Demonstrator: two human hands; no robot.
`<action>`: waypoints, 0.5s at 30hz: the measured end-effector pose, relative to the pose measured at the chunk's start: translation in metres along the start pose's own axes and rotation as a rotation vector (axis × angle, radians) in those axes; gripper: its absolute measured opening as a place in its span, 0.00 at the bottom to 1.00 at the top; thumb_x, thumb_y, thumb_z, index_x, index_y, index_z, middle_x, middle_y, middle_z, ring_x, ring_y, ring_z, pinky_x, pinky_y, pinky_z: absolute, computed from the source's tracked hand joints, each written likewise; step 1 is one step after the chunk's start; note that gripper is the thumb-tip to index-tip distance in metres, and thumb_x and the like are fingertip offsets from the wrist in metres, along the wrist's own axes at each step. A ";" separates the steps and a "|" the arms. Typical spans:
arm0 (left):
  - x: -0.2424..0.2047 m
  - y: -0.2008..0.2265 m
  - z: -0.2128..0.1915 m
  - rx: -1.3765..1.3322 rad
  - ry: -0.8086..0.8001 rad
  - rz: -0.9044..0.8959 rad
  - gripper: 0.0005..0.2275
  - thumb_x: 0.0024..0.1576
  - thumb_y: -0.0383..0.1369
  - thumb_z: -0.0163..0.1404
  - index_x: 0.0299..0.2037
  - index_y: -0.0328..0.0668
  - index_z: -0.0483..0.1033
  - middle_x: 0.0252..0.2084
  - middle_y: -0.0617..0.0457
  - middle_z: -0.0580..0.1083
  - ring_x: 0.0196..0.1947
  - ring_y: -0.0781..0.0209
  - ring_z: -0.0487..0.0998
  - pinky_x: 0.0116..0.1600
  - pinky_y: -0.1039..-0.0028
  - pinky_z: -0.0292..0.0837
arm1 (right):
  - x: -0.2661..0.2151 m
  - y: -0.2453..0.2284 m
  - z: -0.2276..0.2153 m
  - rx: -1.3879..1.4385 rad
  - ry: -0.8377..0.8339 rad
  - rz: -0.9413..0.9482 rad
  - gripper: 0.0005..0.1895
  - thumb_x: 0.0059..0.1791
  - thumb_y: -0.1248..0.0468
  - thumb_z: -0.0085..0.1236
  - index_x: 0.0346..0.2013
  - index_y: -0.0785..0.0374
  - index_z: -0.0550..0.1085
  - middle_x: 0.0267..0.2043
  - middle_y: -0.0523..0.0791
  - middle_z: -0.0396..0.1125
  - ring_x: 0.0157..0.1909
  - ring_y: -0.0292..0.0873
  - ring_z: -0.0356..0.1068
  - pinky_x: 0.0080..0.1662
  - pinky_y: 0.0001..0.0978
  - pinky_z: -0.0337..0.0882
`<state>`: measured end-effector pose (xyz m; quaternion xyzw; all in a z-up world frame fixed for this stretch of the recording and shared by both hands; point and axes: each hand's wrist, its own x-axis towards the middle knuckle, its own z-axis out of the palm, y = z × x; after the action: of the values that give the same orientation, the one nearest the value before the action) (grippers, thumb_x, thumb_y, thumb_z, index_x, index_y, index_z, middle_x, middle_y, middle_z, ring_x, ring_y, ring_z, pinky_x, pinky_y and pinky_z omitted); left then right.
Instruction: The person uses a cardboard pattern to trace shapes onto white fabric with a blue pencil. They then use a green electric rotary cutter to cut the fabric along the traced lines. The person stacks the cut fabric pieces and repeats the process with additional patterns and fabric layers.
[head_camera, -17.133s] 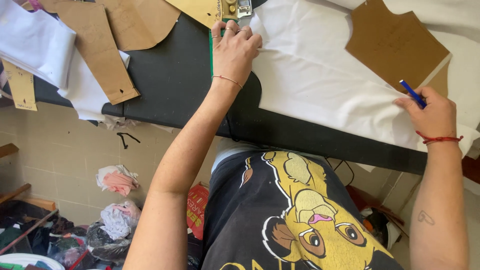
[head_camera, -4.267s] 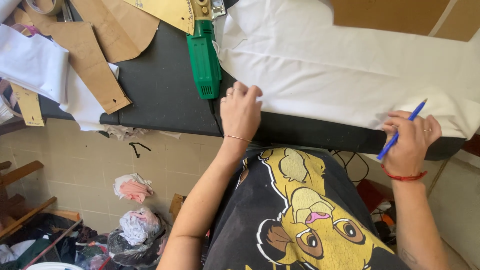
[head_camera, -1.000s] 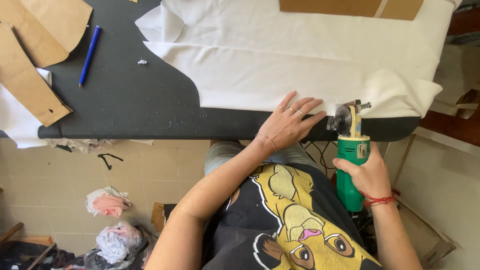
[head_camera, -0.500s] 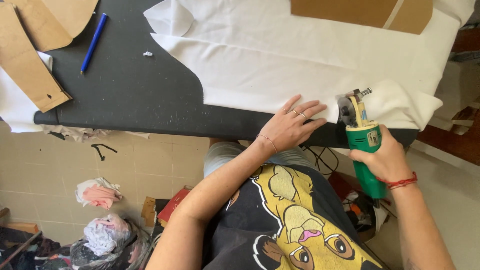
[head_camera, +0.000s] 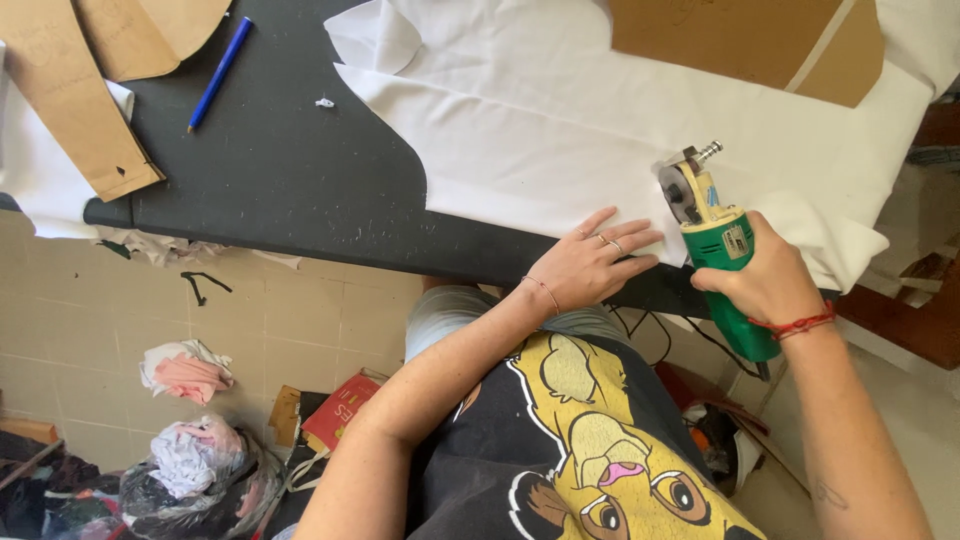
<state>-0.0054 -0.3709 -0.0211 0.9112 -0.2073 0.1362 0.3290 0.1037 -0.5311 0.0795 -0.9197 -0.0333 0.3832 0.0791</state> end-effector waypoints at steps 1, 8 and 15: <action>-0.002 -0.001 0.003 0.000 -0.024 0.004 0.10 0.54 0.32 0.43 0.45 0.49 0.70 0.56 0.56 0.60 0.57 0.61 0.60 0.62 0.62 0.50 | 0.001 -0.006 -0.001 0.031 0.008 0.005 0.34 0.24 0.59 0.58 0.43 0.63 0.64 0.38 0.52 0.65 0.38 0.54 0.63 0.39 0.38 0.60; -0.014 -0.017 -0.011 -0.012 0.093 -0.012 0.09 0.53 0.30 0.44 0.42 0.43 0.72 0.45 0.56 0.69 0.51 0.62 0.66 0.60 0.65 0.52 | 0.003 -0.045 -0.006 0.159 0.042 0.052 0.26 0.25 0.61 0.56 0.36 0.63 0.64 0.32 0.47 0.62 0.32 0.47 0.59 0.35 0.37 0.60; -0.047 -0.040 -0.087 0.244 0.279 -0.261 0.07 0.52 0.25 0.47 0.39 0.43 0.72 0.49 0.52 0.67 0.52 0.57 0.67 0.60 0.57 0.52 | 0.037 -0.007 -0.037 -0.248 -0.117 -0.070 0.26 0.27 0.60 0.57 0.37 0.59 0.63 0.30 0.51 0.65 0.31 0.55 0.63 0.34 0.40 0.61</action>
<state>-0.0376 -0.2721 0.0035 0.9356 -0.0220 0.2412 0.2569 0.1563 -0.5243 0.0806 -0.8968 -0.1171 0.4261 -0.0237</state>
